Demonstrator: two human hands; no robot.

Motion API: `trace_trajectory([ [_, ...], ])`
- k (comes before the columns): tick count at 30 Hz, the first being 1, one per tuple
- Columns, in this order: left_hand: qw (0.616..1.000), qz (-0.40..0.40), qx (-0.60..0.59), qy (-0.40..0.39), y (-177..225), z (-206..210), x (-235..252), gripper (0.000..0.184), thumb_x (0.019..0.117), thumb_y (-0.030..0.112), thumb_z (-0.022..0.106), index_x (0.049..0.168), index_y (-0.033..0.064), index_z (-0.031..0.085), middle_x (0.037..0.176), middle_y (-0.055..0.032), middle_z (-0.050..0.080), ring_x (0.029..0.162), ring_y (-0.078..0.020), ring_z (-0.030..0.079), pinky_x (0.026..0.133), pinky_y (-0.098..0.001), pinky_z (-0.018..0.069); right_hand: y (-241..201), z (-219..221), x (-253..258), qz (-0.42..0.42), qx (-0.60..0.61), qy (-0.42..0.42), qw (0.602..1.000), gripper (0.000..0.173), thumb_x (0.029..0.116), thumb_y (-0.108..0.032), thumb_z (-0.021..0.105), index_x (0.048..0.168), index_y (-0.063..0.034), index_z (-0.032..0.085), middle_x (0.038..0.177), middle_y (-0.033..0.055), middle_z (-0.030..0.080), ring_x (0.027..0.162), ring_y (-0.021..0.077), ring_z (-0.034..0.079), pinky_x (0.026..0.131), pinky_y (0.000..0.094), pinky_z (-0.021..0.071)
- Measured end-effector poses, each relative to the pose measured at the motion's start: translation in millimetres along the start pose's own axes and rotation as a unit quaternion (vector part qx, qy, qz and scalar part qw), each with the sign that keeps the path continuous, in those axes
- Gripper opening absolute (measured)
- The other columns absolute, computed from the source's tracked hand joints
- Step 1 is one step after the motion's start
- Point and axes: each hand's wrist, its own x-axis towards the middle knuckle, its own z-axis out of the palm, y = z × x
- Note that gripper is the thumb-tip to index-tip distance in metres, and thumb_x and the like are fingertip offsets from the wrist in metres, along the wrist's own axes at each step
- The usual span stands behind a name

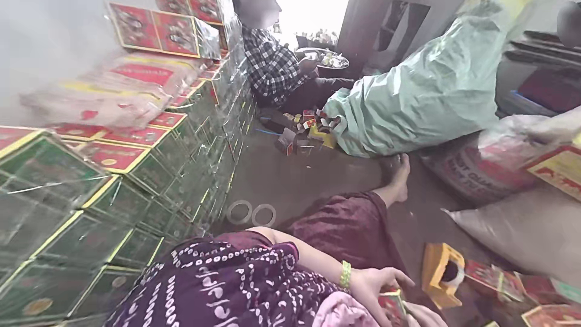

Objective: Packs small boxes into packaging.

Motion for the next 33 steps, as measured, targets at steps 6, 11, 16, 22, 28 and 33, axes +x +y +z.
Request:
trace_trajectory([
  [6,0.99,-0.043,-0.09,0.098,4,-1,1,0.088,0.0785,0.012,0.086,0.151,0.0021,0.037,0.118,-0.023,0.063,0.105,-0.0288,0.067,0.094,-0.0484,0.056,7,29,-12,0.008,-0.077,0.137,0.987,0.026,0.1007,-0.005,0.06,0.12,0.0092,0.07,0.111,0.0233,0.073,0.108,0.0241,0.071,0.1,0.0339,0.0541],
  [11,0.986,-0.078,-0.106,0.098,4,-2,1,0.05,0.0934,0.015,0.073,0.136,-0.0015,0.051,0.124,-0.0227,0.063,0.109,-0.028,0.067,0.097,-0.0494,0.0545,11,28,-11,0.062,0.038,0.087,0.994,0.041,0.1014,-0.004,0.056,0.137,0.0169,0.051,0.133,0.027,0.063,0.122,0.0184,0.064,0.106,0.0306,0.0515],
  [16,0.972,-0.135,-0.151,0.119,8,-1,10,0.046,0.0975,0.02,0.063,0.135,-0.0034,0.049,0.117,-0.024,0.065,0.1,-0.0291,0.068,0.091,-0.0501,0.0559,25,-38,5,0.169,0.132,0.171,0.962,0.05,0.0957,0.002,0.06,0.139,0.0147,0.039,0.124,0.0117,0.066,0.106,0.0051,0.067,0.093,0.0269,0.0581],
  [22,0.959,-0.159,-0.181,0.152,2,4,19,0.036,0.0999,0.015,0.056,0.129,-0.0046,0.049,0.104,-0.0159,0.066,0.084,-0.0188,0.068,0.078,-0.0388,0.0593,78,-111,29,0.31,0.005,0.301,0.902,0.05,0.0946,-0.021,0.07,0.136,0.0035,0.056,0.126,0.0182,0.065,0.108,0.0172,0.066,0.094,0.0351,0.056],
  [28,0.967,-0.159,-0.14,0.145,-21,1,23,0.029,0.1077,0.023,0.04,0.127,0.0068,0.054,0.101,-0.0089,0.069,0.087,-0.0169,0.069,0.081,-0.0383,0.0599,176,-109,41,0.481,-0.007,0.202,0.853,0.043,0.0937,-0.026,0.07,0.13,-0.0028,0.064,0.123,0.0231,0.067,0.111,0.037,0.066,0.097,0.0602,0.0517],
  [33,0.965,-0.162,-0.147,0.143,-28,-3,31,0.026,0.1065,0.019,0.039,0.124,0.0068,0.054,0.1,-0.0089,0.069,0.086,-0.0172,0.069,0.079,-0.037,0.06,225,-78,63,0.509,-0.044,0.107,0.853,0.045,0.0992,-0.04,0.065,0.129,-0.0054,0.067,0.13,0.0251,0.064,0.124,0.0425,0.059,0.105,0.0665,0.0424],
])
